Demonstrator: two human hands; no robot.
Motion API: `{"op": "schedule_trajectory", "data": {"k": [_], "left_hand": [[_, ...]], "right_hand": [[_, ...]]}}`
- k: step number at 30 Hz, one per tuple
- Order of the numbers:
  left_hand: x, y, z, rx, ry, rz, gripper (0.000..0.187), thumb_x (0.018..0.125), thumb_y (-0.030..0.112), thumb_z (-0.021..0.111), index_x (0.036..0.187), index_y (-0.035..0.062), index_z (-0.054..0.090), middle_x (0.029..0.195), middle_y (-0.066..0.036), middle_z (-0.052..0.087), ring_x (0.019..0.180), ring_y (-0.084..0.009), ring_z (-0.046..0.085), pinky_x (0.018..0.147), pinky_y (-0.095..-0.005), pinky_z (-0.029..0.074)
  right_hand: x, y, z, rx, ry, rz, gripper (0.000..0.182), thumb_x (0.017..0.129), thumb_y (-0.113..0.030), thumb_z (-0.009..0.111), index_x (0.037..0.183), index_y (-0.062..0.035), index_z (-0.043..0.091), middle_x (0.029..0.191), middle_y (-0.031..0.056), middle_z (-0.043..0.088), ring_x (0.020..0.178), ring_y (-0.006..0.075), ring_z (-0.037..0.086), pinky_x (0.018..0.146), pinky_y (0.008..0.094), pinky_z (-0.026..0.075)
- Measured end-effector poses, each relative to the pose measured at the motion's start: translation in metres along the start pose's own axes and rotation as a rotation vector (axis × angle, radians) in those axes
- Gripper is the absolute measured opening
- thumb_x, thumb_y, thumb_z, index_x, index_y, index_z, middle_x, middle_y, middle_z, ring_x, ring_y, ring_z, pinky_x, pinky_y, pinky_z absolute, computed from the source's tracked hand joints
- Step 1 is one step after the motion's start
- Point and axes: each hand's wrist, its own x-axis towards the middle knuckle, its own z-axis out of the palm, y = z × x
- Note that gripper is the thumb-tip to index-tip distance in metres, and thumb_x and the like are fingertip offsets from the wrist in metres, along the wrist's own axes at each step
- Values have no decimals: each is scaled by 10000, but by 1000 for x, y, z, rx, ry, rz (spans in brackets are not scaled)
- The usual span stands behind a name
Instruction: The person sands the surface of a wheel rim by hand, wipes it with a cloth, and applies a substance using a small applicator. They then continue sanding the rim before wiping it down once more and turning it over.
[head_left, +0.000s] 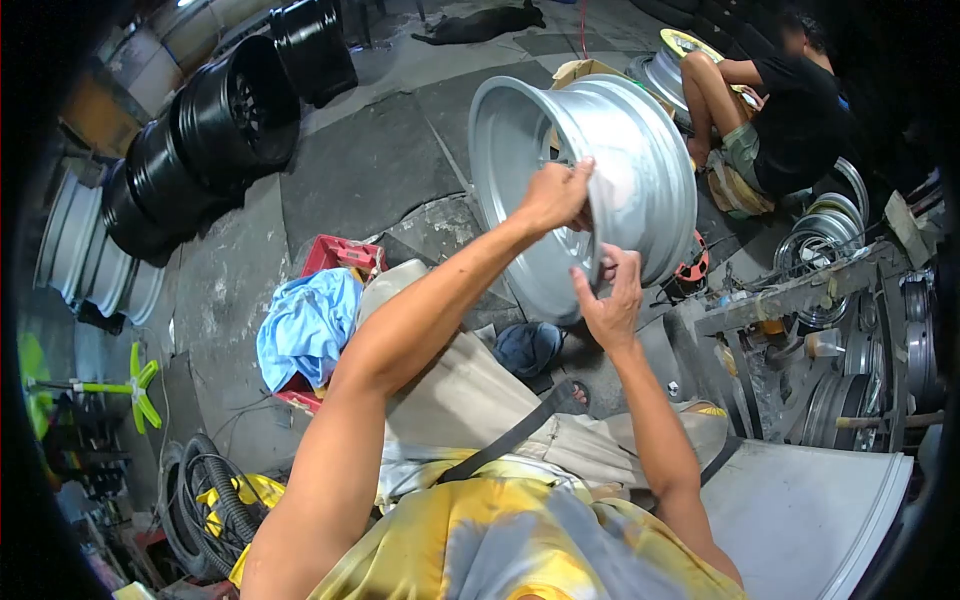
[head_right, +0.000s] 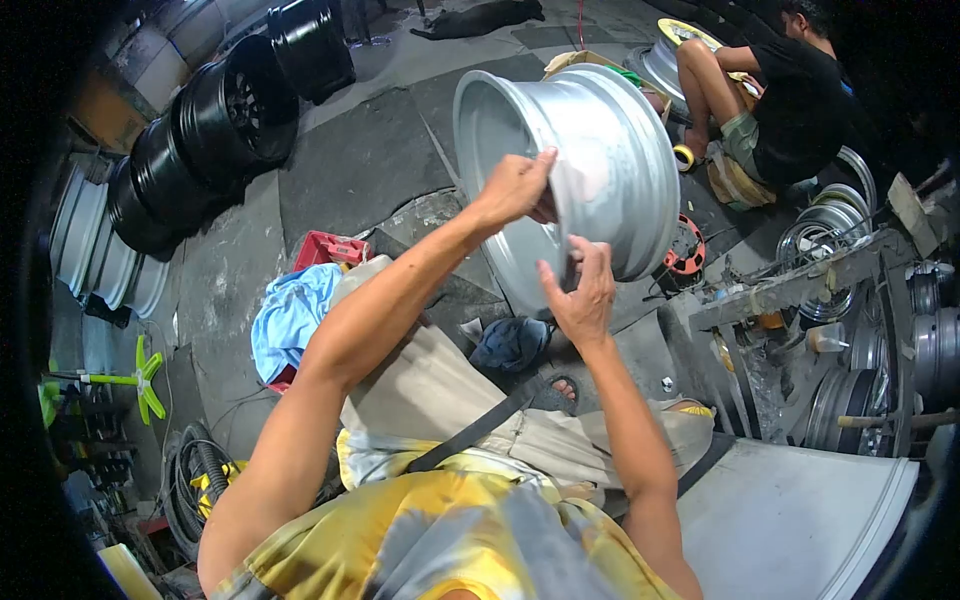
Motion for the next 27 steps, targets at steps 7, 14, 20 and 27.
{"op": "schedule_trajectory", "data": {"k": [7, 14, 20, 27], "left_hand": [[-4, 25, 29, 143, -169, 91, 608, 1073, 426, 506, 852, -89, 742, 749, -175, 748, 671, -219, 755, 628, -322, 607], [-4, 54, -20, 825, 307, 784, 337, 941, 410, 733, 1028, 86, 762, 968, -105, 711, 718, -229, 645, 680, -370, 540], [-6, 29, -36, 1000, 93, 835, 445, 846, 529, 795, 900, 88, 775, 886, -87, 674, 857, -236, 614, 744, -394, 505], [-26, 15, -8, 952, 54, 888, 363, 935, 404, 740, 807, 65, 717, 795, -89, 623, 780, -245, 574, 695, -402, 465]], "right_hand": [[-3, 81, -41, -498, 141, -99, 361, 909, -135, 729, 1203, -45, 540, 987, 180, 609, 828, 399, 654, 681, 472, 509], [40, 122, -91, -712, -9, -60, 354, 909, -191, 740, 1167, -99, 516, 996, 124, 650, 825, 376, 684, 673, 465, 548], [86, 146, -116, -780, -122, 21, 332, 878, -100, 706, 1114, -65, 475, 1056, 131, 588, 1005, 368, 638, 786, 489, 535], [112, 160, -96, -683, 3, 39, 343, 810, 26, 586, 1129, -70, 505, 1121, 141, 577, 1096, 386, 593, 886, 524, 497]]}}
